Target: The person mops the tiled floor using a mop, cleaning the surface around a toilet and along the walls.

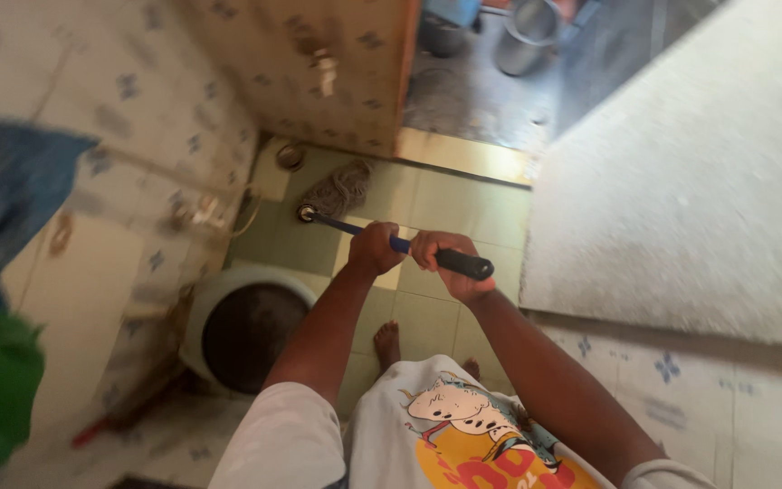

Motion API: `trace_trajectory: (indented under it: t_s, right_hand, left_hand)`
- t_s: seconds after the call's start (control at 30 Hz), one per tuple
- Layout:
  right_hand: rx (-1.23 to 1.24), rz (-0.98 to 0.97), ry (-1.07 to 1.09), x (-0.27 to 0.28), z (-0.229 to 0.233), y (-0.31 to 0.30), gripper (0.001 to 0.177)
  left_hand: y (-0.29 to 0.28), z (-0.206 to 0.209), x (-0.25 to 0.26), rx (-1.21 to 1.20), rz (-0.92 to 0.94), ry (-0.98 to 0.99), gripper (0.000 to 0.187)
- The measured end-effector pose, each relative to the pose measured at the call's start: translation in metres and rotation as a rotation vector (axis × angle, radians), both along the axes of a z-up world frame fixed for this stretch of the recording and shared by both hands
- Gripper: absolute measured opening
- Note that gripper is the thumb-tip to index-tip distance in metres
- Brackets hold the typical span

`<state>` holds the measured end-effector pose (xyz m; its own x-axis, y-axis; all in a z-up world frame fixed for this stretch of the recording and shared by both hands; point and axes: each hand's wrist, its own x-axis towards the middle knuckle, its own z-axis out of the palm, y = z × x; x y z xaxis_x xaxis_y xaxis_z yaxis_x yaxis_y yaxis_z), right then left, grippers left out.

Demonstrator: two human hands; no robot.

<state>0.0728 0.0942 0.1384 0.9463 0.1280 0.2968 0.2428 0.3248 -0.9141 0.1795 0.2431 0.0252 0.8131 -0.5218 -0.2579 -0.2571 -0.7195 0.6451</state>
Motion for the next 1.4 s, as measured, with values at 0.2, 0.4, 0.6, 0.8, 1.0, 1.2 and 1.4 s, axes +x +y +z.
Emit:
trace_trajectory:
  t_s: [0.2,0.4,0.6,0.8,1.0,1.2,1.4]
  right_hand:
    - [0.042,0.224,-0.014,0.028,0.004,0.045,0.1]
    - [0.054,0.192,0.021,-0.011,0.01,0.035,0.101]
    - [-0.11,0.067,-0.027,-0.07,0.032,-0.062,0.102]
    - [-0.358,-0.03,-0.063,-0.142,0.058,-0.144,0.101]
    - [-0.312,-0.074,0.087,-0.18,0.097,-0.208,0.101]
    - [-0.013,0.053,-0.04,-0.169,0.116,-0.215,0.119]
    - [-0.319,0.456,0.236,-0.119,0.099,-0.18,0.098]
  left_hand:
    - [0.065,-0.017,-0.014,-0.027,0.296,-0.074,0.029]
    - [0.051,-0.024,-0.062,-0.078,0.348,-0.158,0.03]
    - [-0.067,-0.02,-0.118,-0.233,0.41,-0.23,0.022]
    - [-0.175,-0.026,-0.165,-0.502,0.146,-0.279,0.021]
    - [-0.244,0.038,-0.177,-0.368,-0.227,-0.039,0.031]
    - [-0.231,0.059,-0.153,-0.167,-0.254,-0.053,0.038]
    - [-0.137,-0.005,-0.116,-0.032,-0.177,-0.194,0.031]
